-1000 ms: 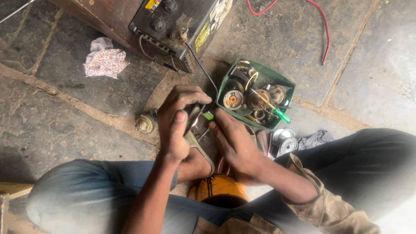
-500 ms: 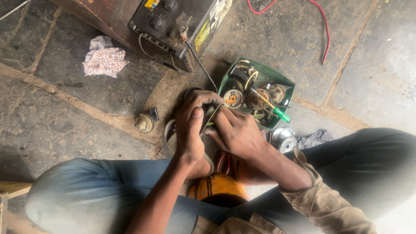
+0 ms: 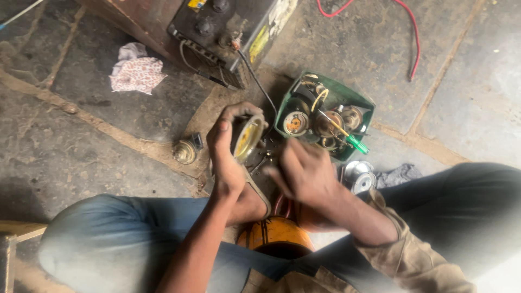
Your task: The person sits on the floor and uses a screwdriver and pliers to adjust and remove parts from a small cylindrical electrical component. They manipulate internal wires and a yellow element, then connect a black cable to the component.
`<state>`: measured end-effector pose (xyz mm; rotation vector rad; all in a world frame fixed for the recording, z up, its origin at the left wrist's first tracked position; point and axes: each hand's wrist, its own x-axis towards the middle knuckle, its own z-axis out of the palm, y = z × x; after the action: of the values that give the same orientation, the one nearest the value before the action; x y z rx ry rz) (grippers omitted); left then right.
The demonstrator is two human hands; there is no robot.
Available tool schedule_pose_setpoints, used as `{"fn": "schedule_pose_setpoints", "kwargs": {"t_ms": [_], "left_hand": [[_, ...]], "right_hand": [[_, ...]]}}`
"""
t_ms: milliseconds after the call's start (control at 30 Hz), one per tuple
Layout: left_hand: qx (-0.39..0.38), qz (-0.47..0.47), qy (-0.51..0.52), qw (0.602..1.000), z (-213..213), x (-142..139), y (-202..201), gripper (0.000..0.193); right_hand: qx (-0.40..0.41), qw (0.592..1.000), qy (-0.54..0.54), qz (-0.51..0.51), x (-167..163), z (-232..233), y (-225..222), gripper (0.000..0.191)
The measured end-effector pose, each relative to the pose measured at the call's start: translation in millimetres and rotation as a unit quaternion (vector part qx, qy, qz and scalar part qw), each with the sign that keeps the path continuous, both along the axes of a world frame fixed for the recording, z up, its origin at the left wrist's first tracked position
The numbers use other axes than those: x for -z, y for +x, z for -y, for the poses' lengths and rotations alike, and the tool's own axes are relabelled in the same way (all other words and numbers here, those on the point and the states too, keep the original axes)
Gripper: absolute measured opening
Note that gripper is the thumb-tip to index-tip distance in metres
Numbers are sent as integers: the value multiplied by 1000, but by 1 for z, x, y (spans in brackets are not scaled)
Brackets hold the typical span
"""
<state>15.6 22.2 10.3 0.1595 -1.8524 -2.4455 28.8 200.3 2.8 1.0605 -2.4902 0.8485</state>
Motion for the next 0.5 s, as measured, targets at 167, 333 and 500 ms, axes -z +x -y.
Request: {"fn": "schedule_pose_setpoints", "kwargs": {"t_ms": [167,333,500], "left_hand": [[45,-53,-69,995,-7,-3,5,64],[83,17,-118,989,-11,-9,4,67],[93,47,-134,986,-10,-4,4,70]], "right_hand": [[32,998,54,27,-8,1,-18,48],[19,997,72,-5,-11,-1,-18,34],[-14,996,57,-63,-2,-10,-21,26]]}}
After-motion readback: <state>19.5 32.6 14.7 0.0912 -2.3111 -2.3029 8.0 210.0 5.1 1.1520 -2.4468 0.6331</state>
